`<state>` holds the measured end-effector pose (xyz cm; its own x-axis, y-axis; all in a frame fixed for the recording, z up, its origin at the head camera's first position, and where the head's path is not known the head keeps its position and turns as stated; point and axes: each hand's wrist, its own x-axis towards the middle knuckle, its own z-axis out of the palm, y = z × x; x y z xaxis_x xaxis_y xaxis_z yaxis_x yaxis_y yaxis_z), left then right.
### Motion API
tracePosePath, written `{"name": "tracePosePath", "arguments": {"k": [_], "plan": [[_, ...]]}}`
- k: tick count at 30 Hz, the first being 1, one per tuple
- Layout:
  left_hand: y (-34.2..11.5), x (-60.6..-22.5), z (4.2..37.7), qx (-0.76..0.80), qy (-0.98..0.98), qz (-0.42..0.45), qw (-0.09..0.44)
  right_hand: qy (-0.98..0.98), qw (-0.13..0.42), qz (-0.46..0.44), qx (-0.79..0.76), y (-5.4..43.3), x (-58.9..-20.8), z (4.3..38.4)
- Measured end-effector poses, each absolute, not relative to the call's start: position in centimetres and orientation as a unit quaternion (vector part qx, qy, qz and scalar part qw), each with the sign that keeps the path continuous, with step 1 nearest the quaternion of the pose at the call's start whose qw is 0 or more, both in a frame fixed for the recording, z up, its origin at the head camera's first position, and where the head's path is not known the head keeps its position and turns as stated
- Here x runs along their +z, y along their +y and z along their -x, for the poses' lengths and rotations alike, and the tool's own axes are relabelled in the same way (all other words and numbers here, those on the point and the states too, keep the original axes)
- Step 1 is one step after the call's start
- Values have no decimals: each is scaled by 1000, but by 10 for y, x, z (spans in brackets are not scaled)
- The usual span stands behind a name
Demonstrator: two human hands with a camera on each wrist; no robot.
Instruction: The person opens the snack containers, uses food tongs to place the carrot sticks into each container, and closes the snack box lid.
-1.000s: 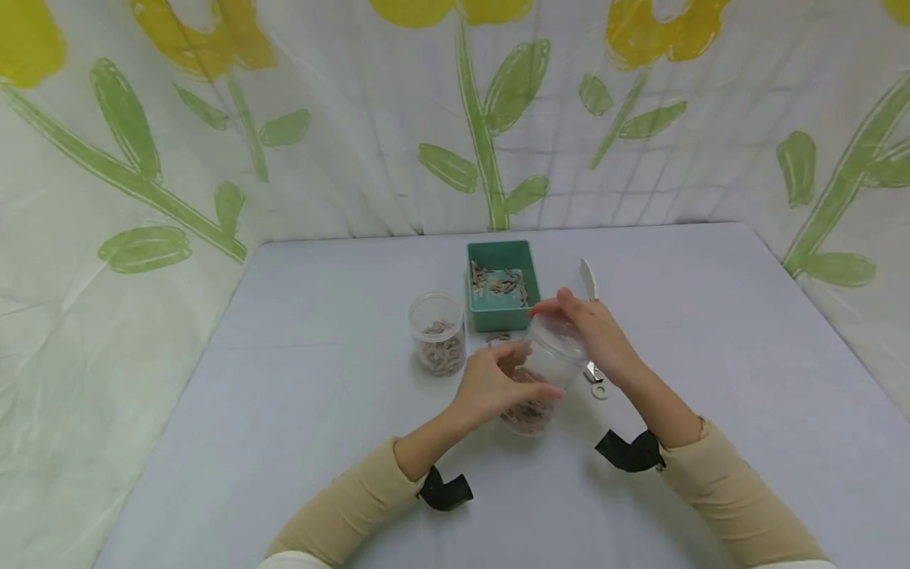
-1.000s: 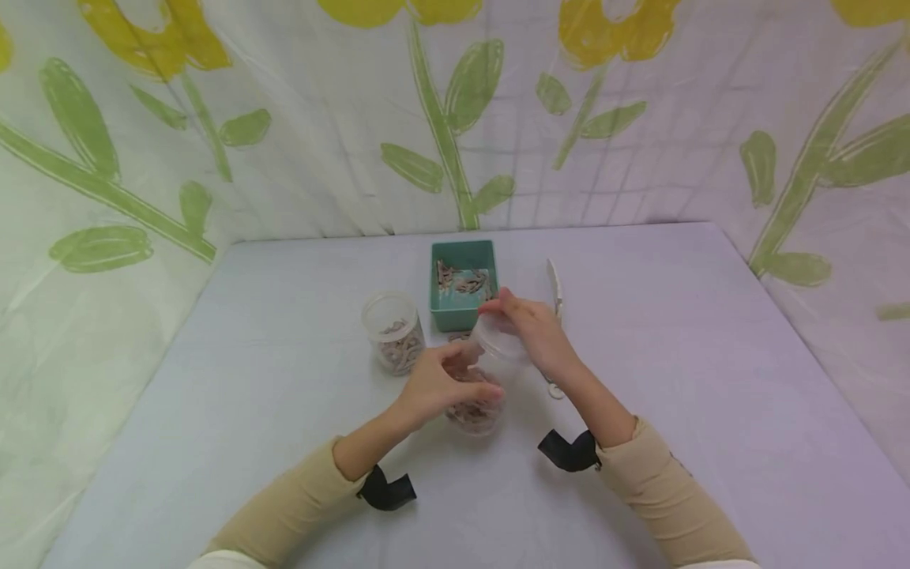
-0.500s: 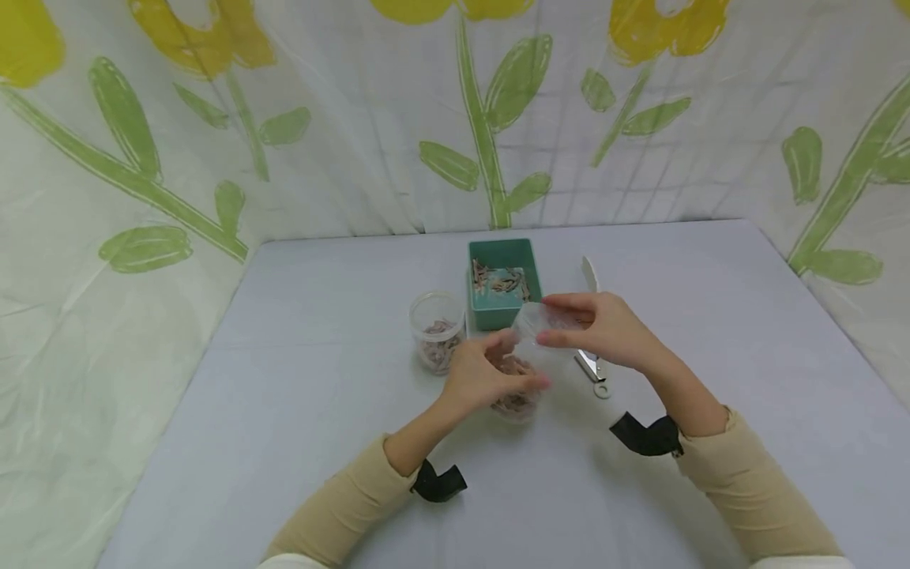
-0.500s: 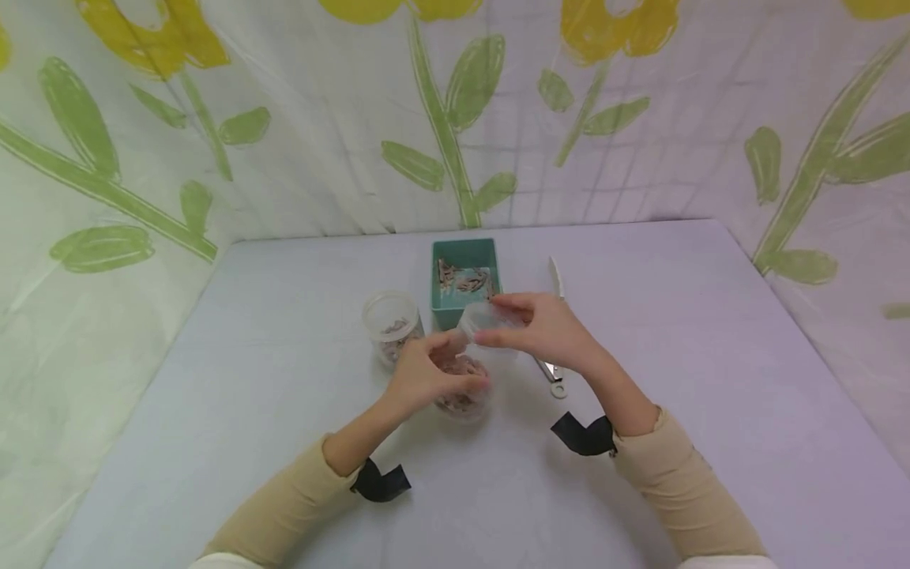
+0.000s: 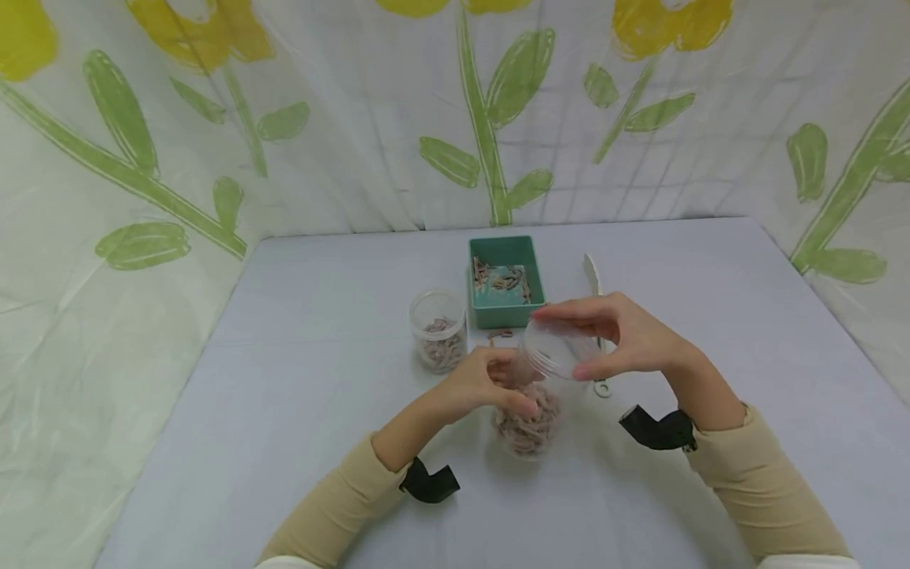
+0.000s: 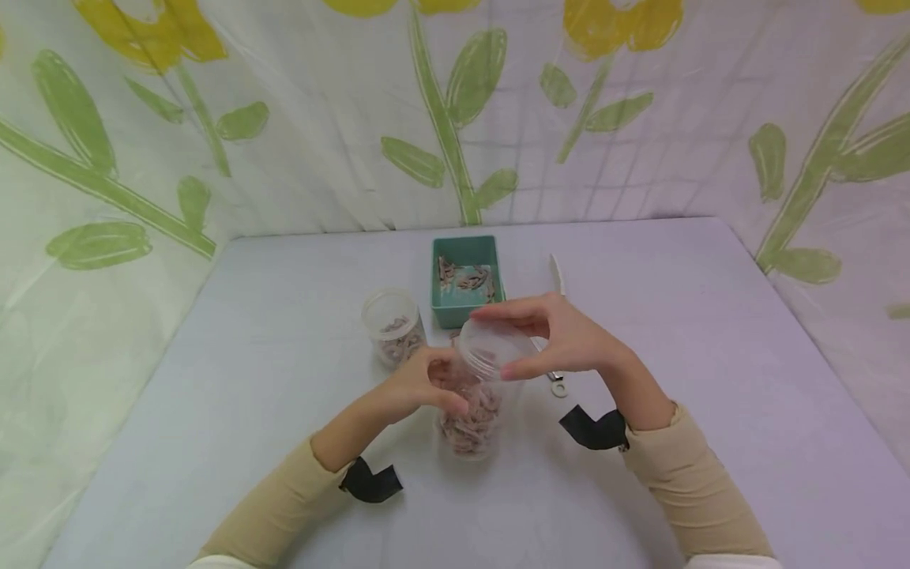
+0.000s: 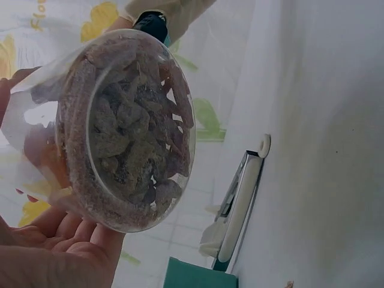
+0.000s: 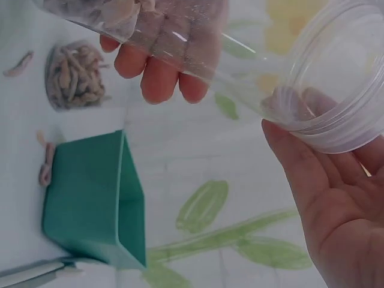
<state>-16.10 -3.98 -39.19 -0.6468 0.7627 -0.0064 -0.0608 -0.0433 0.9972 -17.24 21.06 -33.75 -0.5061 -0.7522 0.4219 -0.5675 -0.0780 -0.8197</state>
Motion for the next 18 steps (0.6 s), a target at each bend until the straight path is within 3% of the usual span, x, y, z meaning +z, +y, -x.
{"name": "tracePosePath", "arguments": {"k": [5,9,13,18], "plan": [[-39,-389,159,654,644,-265,295,713,87,457,-525,211,-337,172],[-37,-388,157,634,689,-240,257,771,87,381,-502,208,-337,169],[-32,-389,154,620,731,-217,184,832,79,273,-476,201,-337,166],[-24,-391,150,548,811,-202,45,877,36,163,-450,187,-340,160]]}}
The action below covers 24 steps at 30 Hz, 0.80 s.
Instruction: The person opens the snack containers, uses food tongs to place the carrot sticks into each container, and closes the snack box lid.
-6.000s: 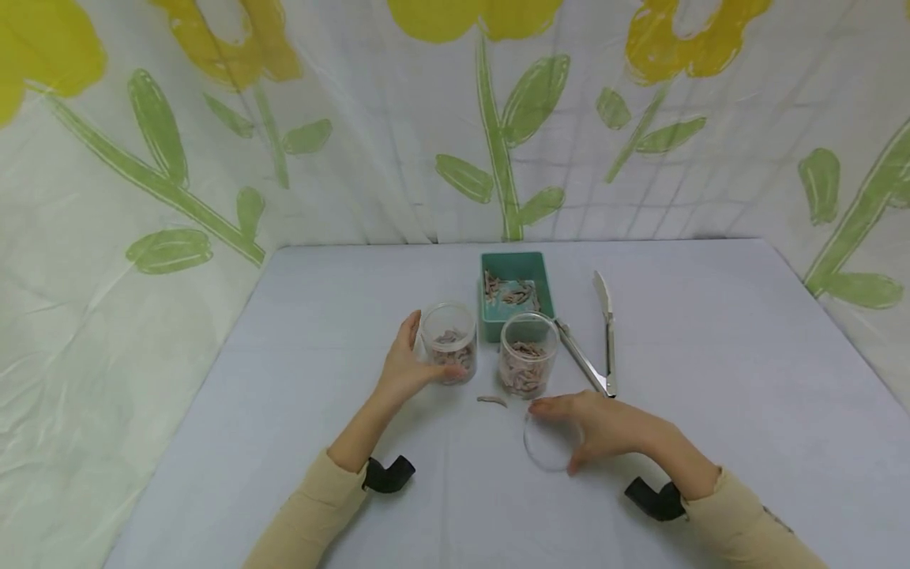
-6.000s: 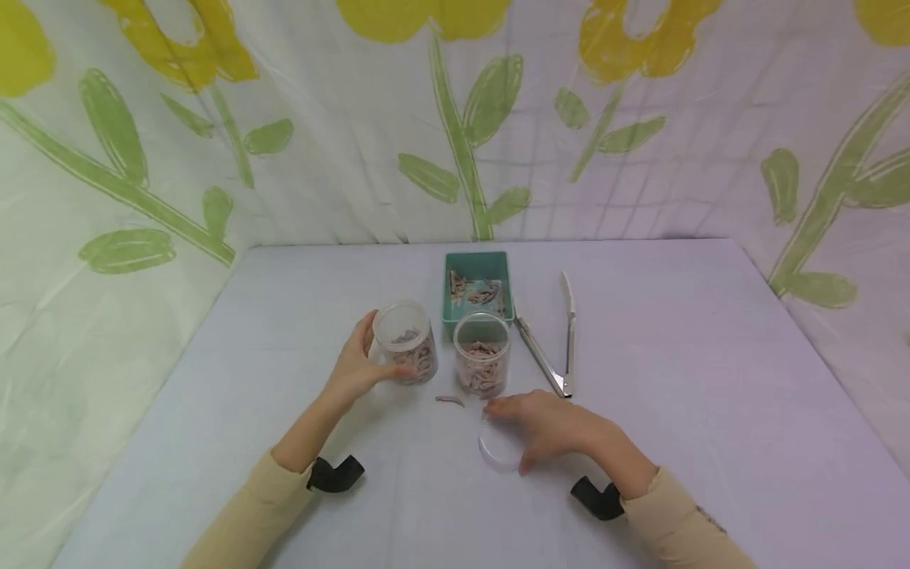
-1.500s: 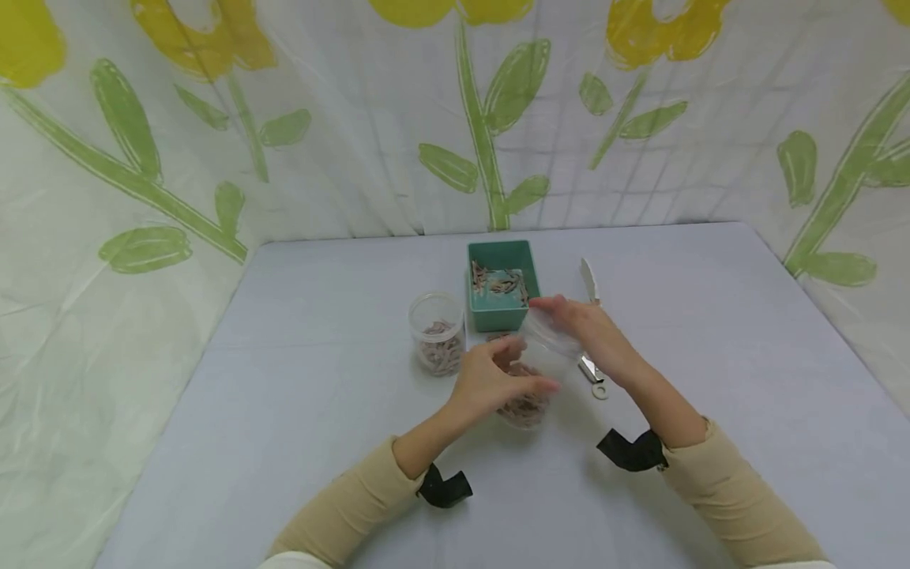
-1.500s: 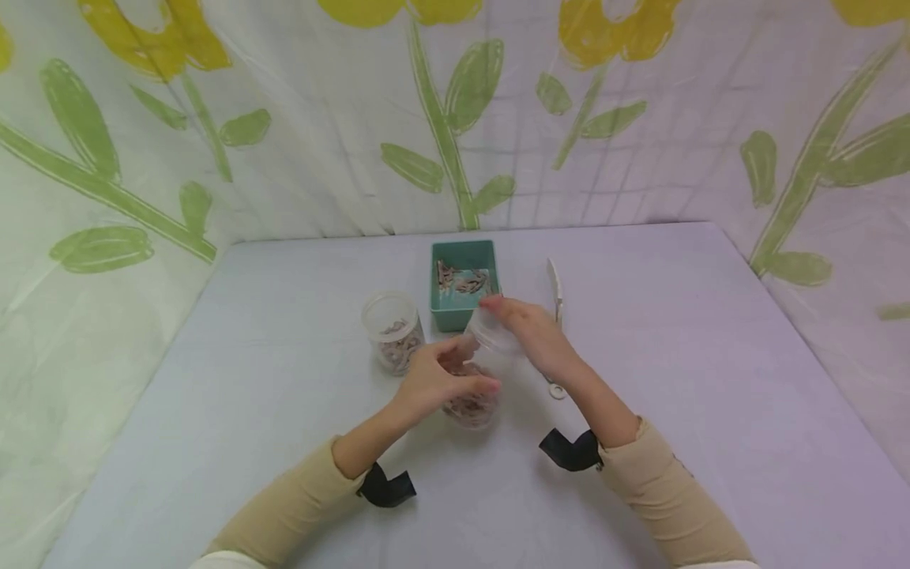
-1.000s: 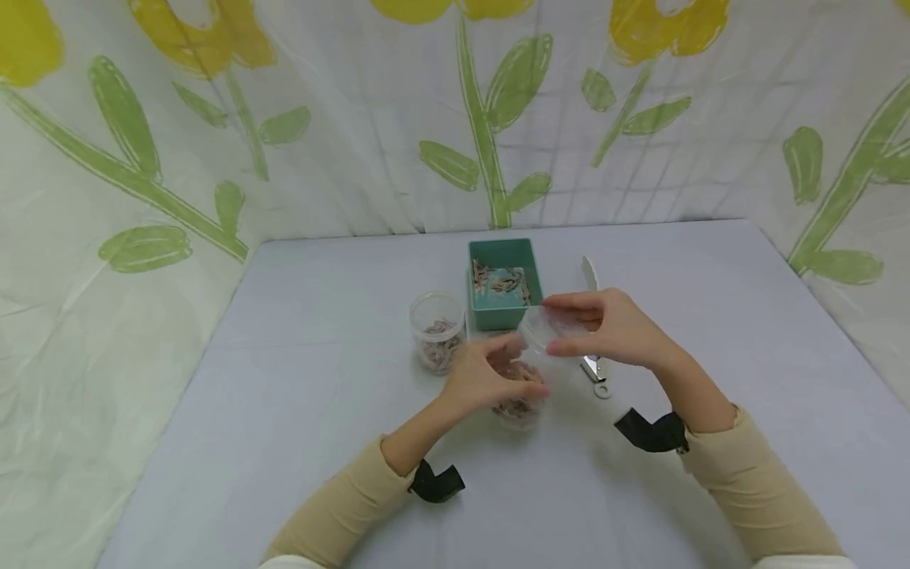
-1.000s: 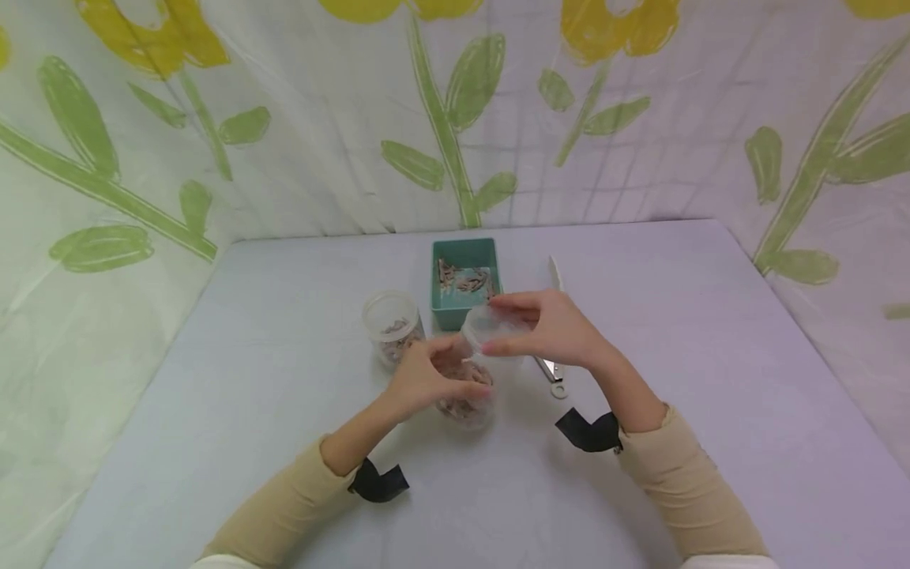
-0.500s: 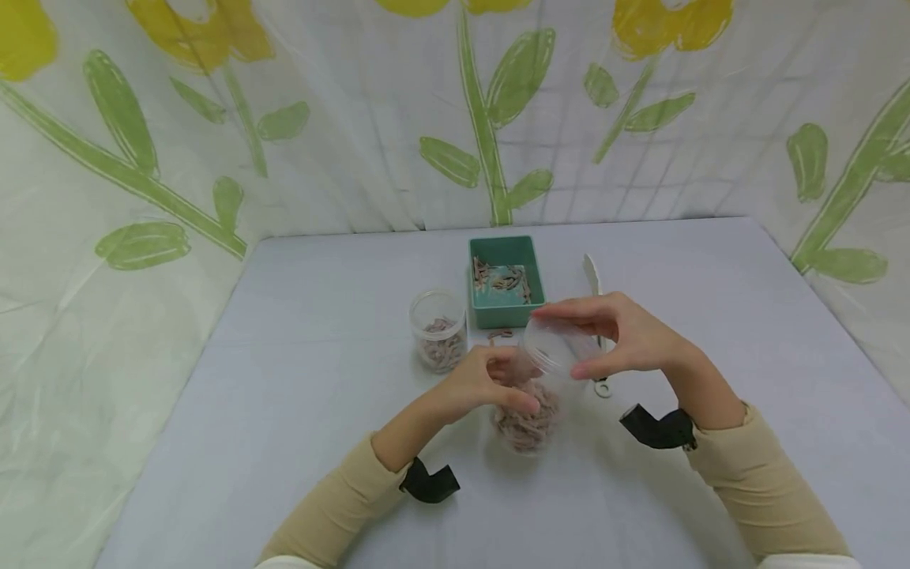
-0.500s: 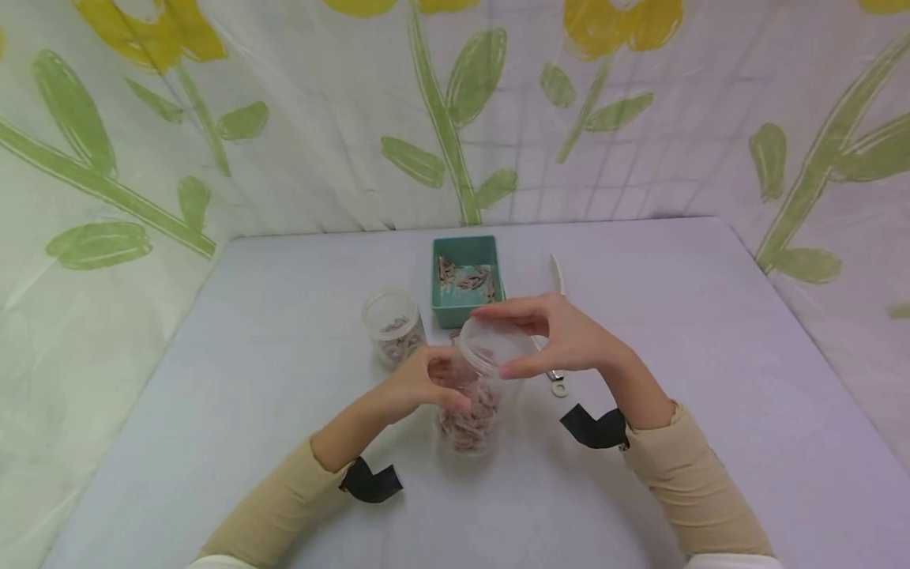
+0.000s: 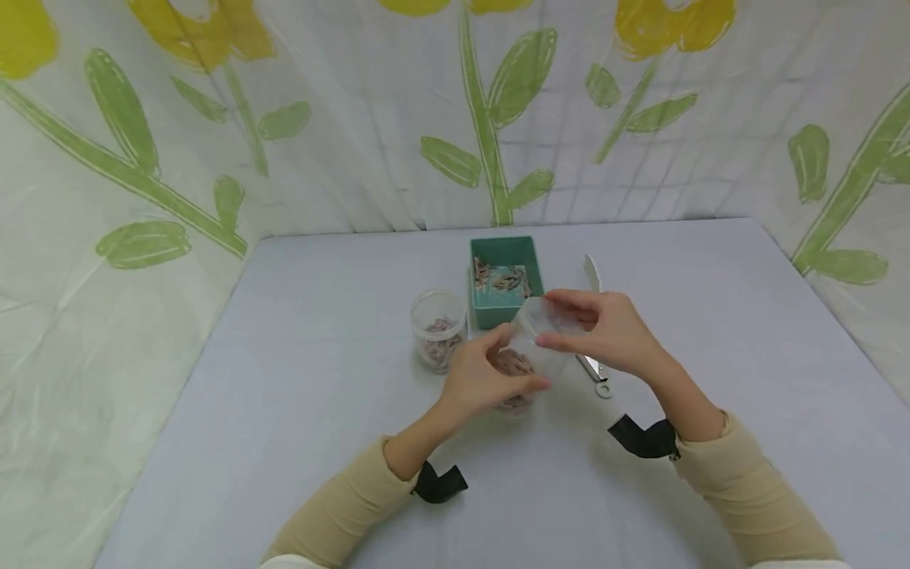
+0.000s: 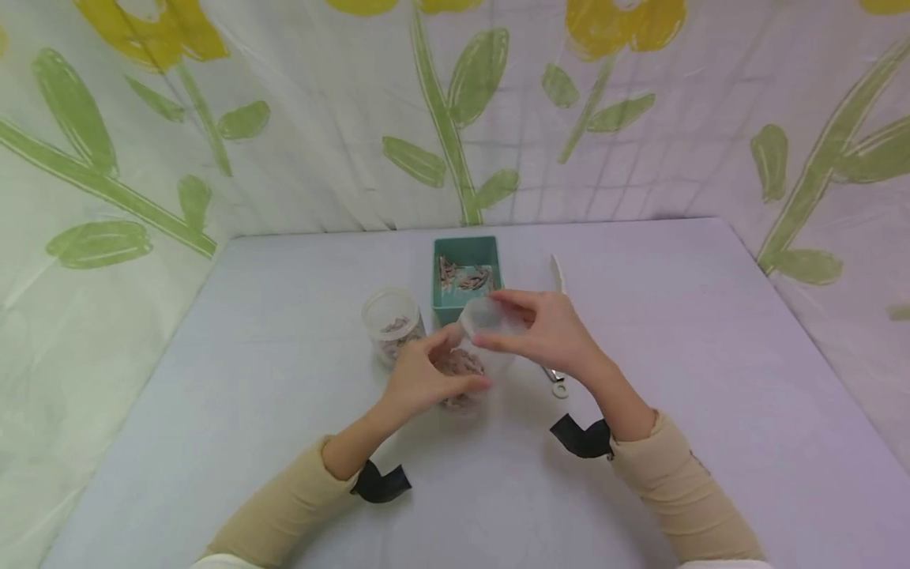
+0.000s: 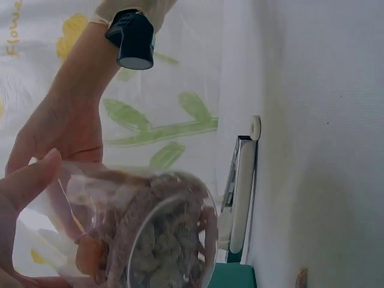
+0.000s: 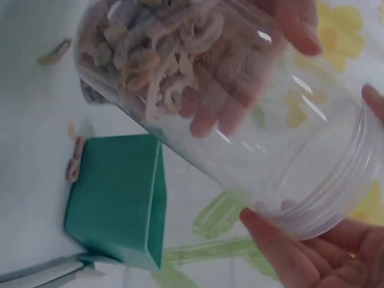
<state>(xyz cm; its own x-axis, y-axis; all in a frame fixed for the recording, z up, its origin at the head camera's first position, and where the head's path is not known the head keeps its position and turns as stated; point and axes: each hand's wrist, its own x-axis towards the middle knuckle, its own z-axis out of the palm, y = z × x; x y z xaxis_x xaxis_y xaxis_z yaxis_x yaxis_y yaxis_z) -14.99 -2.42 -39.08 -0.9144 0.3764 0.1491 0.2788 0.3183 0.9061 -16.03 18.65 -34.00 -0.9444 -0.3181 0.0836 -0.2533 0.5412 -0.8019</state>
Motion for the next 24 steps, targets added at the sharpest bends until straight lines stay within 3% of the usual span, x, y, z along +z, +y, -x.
{"name": "tracePosePath", "arguments": {"k": [5,8,13,16,20,24], "plan": [[-20,-393,149,497,848,-186,1,942,-18,124,-311,175,-342,150],[-22,-394,150,509,833,-212,43,934,-43,177,-307,179,-340,149],[-24,-390,152,576,768,-234,154,783,-83,377,-488,185,-349,160],[-22,-389,152,596,754,-211,177,727,-100,420,-533,180,-358,165],[-16,-391,150,561,795,-199,115,778,-145,297,-535,169,-362,160],[-11,-390,149,525,829,-188,40,826,-122,160,-526,162,-358,155]]}}
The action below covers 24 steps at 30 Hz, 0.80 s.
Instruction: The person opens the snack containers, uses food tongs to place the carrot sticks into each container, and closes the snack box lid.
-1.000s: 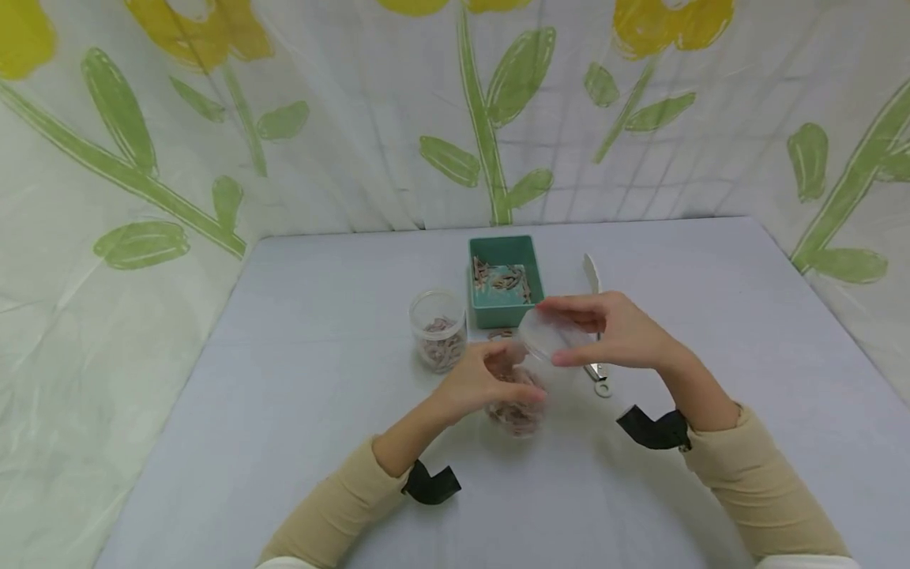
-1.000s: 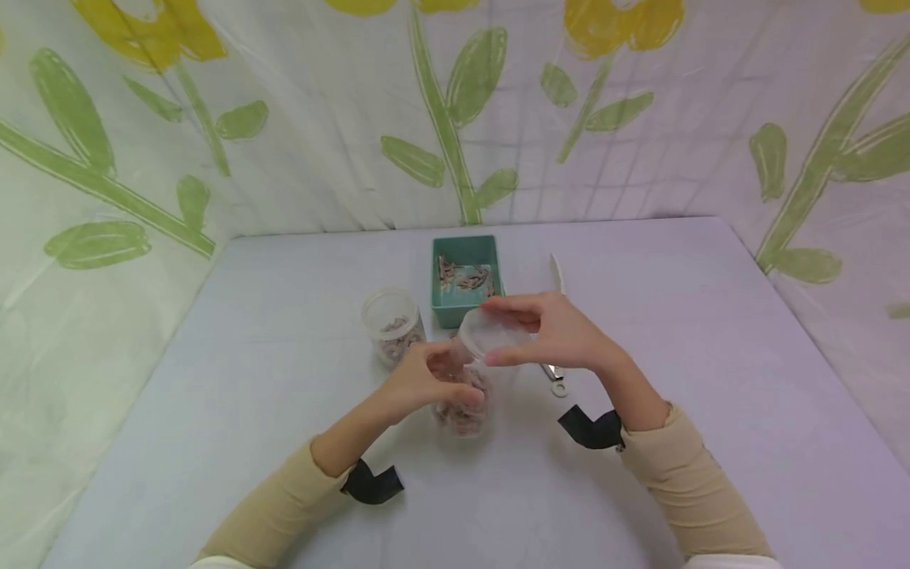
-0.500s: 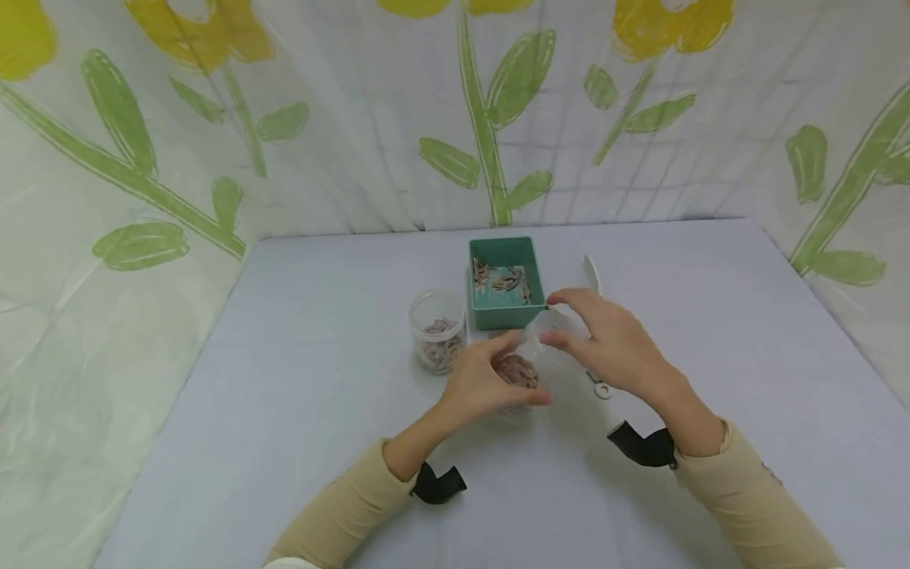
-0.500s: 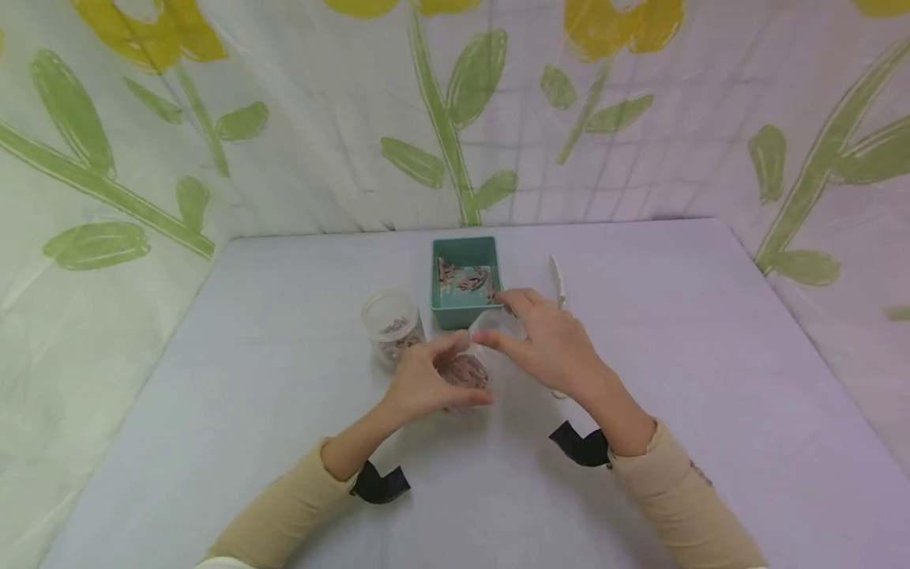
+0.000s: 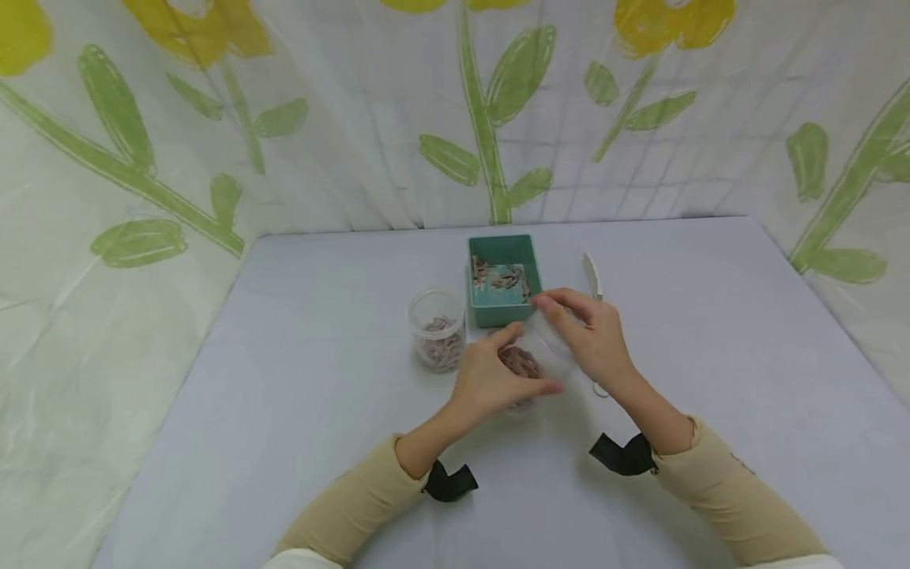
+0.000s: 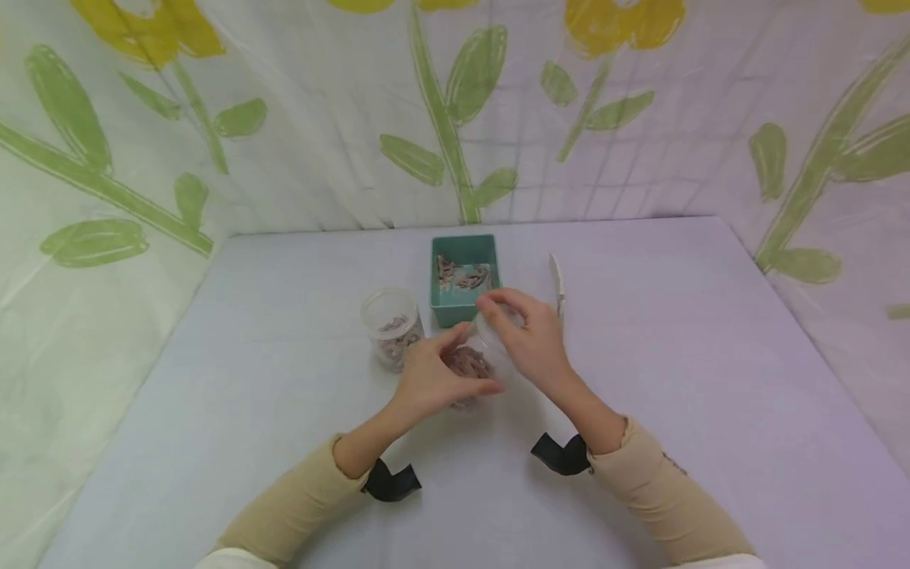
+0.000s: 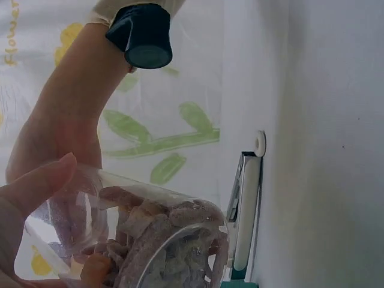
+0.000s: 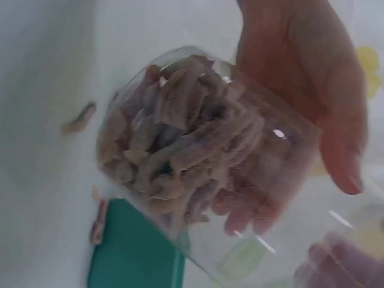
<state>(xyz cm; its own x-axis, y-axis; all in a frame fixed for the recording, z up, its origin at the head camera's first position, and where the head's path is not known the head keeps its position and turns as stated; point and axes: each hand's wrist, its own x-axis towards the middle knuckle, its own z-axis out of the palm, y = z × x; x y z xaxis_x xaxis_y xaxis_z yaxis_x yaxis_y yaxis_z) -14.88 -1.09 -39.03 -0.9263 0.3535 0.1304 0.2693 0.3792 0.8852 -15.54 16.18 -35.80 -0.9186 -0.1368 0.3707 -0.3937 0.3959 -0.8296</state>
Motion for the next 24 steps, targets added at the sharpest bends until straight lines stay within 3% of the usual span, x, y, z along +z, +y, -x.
{"name": "tracePosePath", "arguments": {"k": [7,15,21,24], "plan": [[-17,-387,152,553,817,-145,75,-863,-4,-142,485,174,-340,149],[-25,-386,159,614,777,-109,87,-849,-48,-162,500,202,-332,151],[-29,-386,164,607,748,-211,165,-748,-82,-336,566,214,-351,172],[-28,-389,165,590,742,-270,168,-707,-101,-396,577,211,-361,176]]}}
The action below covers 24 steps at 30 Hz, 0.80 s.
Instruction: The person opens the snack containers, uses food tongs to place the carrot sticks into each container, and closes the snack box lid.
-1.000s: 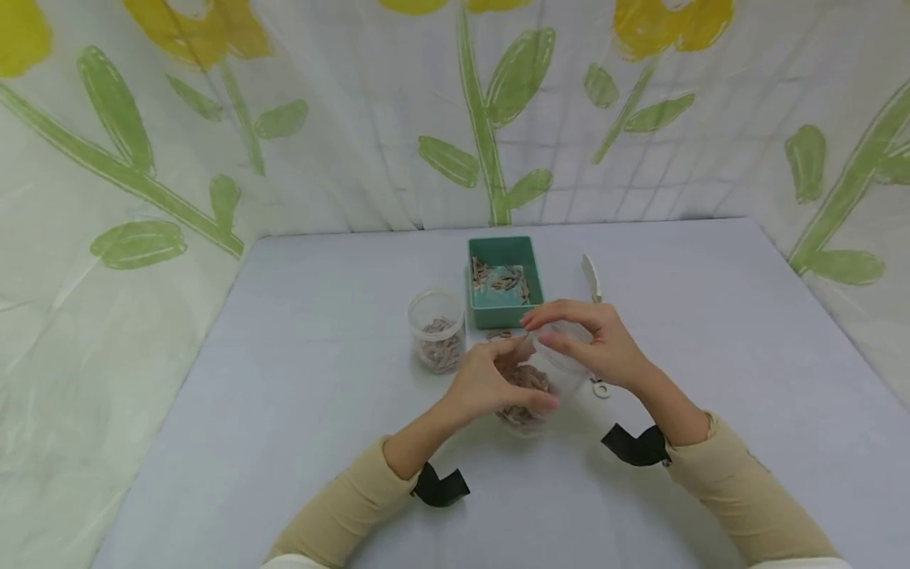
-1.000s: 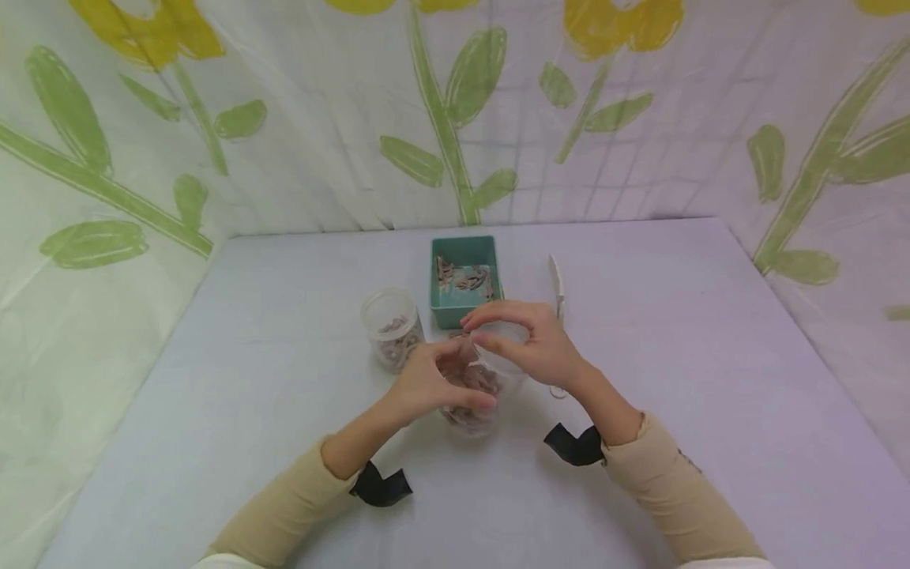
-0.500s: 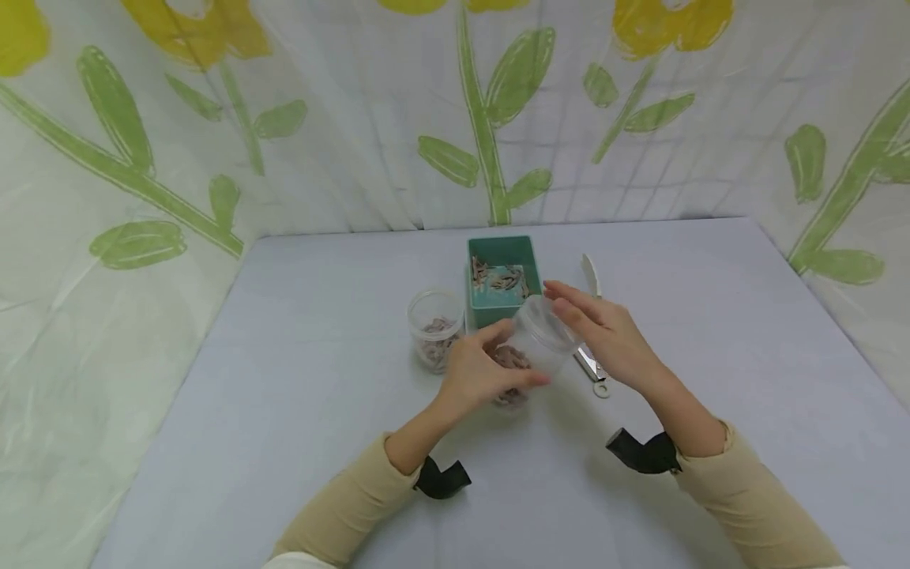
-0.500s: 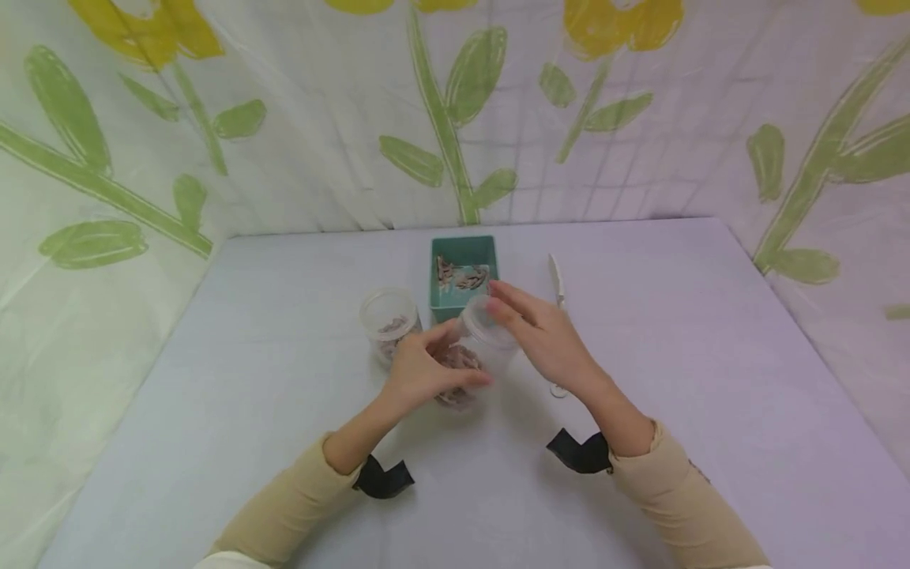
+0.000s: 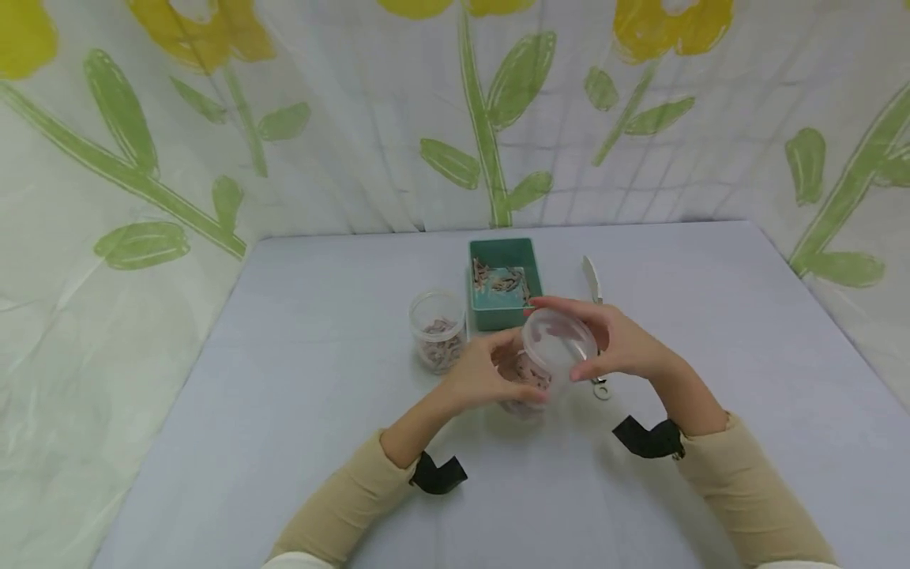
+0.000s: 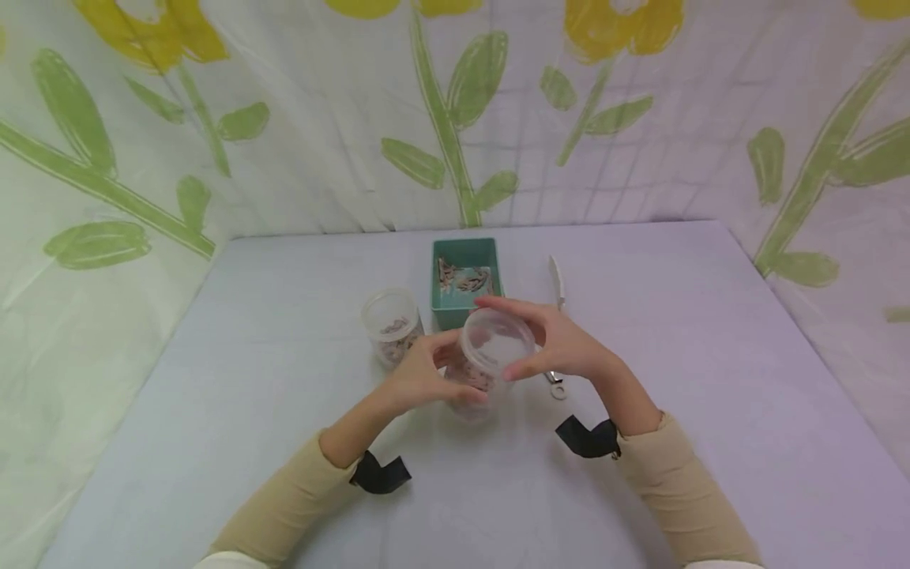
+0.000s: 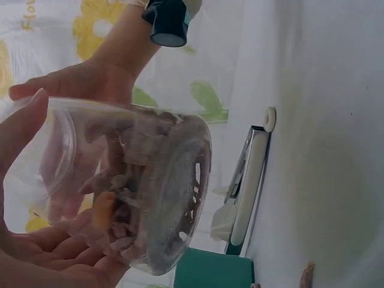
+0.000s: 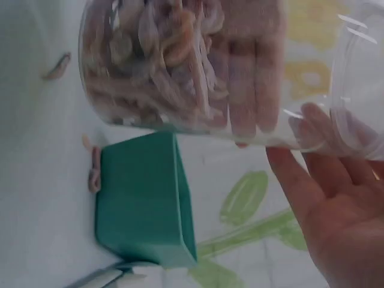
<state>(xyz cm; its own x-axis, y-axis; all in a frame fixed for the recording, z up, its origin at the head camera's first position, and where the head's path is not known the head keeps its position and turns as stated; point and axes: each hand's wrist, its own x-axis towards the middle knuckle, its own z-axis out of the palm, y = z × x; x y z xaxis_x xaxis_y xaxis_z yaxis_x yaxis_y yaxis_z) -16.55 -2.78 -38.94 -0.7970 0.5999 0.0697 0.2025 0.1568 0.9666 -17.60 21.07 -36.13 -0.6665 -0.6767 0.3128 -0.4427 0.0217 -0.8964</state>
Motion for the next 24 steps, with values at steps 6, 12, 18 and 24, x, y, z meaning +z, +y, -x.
{"name": "tracePosePath", "arguments": {"k": [6,12,18,24], "plan": [[-17,-399,164,572,778,-254,43,812,-19,229,-537,187,-367,165],[-3,-406,160,500,836,-215,-69,889,-116,86,-435,168,-370,158],[1,-404,159,461,857,-212,-86,911,-172,90,-365,164,-372,155],[3,-411,164,444,868,-209,-76,926,-192,94,-310,160,-377,157]]}}
